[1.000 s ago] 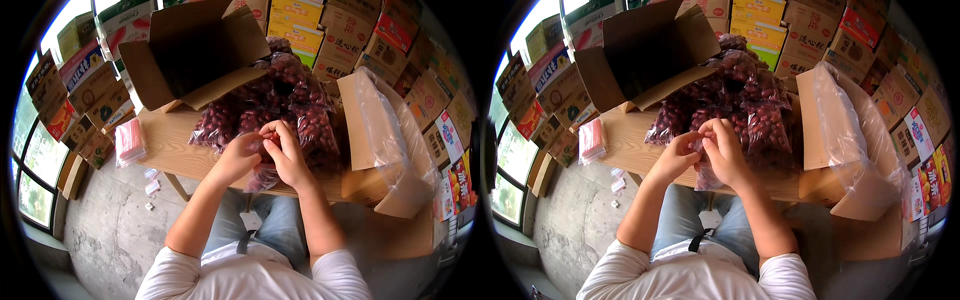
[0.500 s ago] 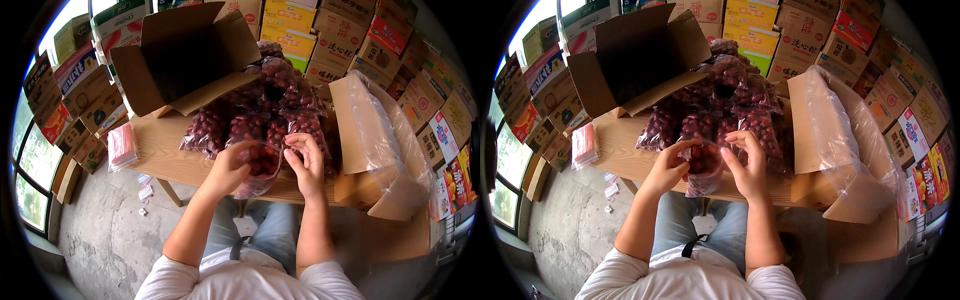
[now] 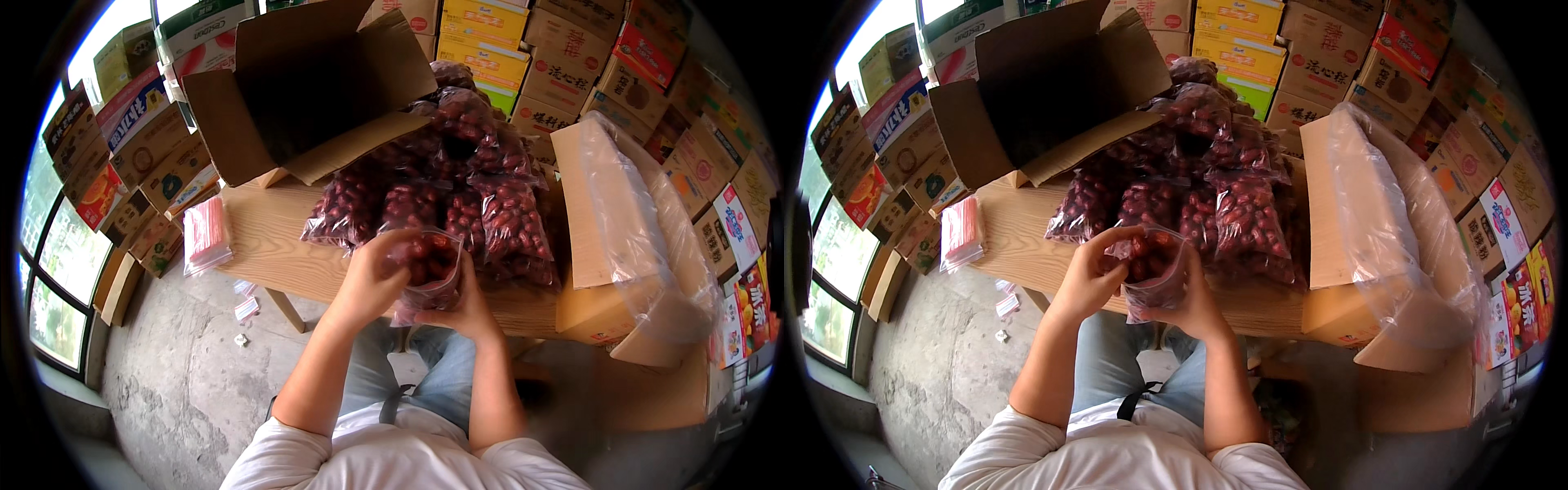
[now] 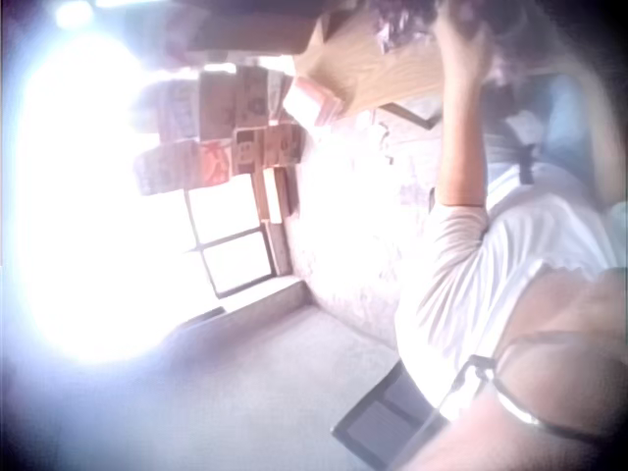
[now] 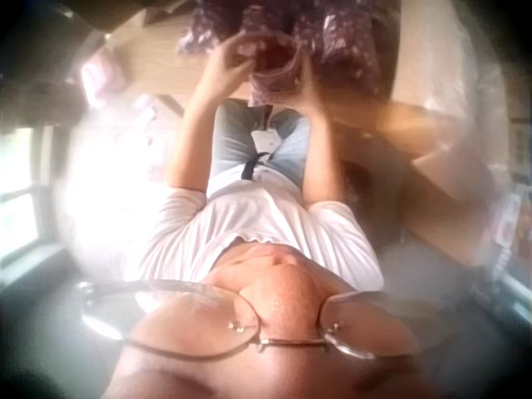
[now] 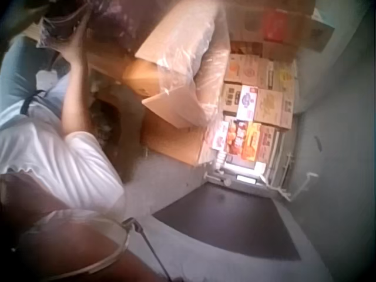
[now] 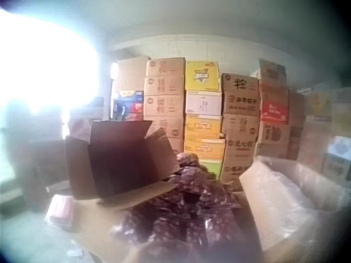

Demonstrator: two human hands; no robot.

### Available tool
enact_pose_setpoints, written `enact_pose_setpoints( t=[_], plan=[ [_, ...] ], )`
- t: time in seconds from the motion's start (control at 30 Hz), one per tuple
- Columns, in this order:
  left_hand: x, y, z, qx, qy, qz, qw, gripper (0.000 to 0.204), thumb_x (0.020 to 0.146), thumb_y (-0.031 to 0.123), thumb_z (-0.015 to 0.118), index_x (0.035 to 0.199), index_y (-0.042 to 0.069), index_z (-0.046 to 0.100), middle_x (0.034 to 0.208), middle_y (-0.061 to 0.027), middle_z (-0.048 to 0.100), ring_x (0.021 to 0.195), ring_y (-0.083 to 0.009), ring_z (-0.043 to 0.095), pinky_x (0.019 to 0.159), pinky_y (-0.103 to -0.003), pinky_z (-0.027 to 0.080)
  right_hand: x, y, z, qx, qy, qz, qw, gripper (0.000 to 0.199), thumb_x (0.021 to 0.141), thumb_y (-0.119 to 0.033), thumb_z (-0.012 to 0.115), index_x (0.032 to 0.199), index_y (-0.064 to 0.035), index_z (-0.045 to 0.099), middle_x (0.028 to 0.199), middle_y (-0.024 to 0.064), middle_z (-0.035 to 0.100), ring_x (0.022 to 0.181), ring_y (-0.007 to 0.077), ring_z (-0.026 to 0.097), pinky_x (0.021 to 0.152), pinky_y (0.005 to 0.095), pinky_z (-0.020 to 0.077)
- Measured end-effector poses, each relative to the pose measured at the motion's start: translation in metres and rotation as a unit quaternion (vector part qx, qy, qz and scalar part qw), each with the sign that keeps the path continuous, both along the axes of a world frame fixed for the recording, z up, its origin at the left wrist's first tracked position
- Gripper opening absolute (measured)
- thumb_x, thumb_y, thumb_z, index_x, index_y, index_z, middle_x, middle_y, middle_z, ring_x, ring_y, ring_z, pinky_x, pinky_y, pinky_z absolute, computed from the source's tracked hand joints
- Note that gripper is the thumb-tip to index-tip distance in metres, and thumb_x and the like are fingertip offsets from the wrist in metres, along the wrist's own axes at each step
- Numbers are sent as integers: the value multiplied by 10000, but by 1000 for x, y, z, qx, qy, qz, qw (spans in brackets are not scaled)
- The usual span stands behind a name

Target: The person scoops dried red dates from a large bulk bag into small clear plastic bags. They then seal each filled bag and place it on a wooden table alongside other completed packages. The process is repeated continuously throughout the clip.

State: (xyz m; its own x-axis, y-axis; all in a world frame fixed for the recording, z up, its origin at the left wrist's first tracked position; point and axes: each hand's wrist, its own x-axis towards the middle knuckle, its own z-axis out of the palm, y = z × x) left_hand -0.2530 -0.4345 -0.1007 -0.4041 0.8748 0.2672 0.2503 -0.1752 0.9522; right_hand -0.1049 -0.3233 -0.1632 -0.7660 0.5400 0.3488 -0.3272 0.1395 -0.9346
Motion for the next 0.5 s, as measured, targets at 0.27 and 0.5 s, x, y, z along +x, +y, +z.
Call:
enact_pose_setpoints(
  t=[0.27,0.5],
  plan=[
    [4,-4,-1,94,42,-7,995,657,848,92,618,1452,66,361,1151,-121,647,754,-54,525,711,-222,451,-9,-7,-11,45,19,-61,997,1002,571,-165,921,1383,-54,344,1315,113,505,1220,227,497,1022,370,415],
    [-16,-2,-39,96,51,-15,994,903,792,372,742,1491,64,259,1328,-174,538,1222,-230,487,1049,-381,344,-16,-24,-11,43,52,-106,992,896,587,-118,901,1318,-49,387,1274,104,514,1172,206,522,980,351,447]
  ],
)
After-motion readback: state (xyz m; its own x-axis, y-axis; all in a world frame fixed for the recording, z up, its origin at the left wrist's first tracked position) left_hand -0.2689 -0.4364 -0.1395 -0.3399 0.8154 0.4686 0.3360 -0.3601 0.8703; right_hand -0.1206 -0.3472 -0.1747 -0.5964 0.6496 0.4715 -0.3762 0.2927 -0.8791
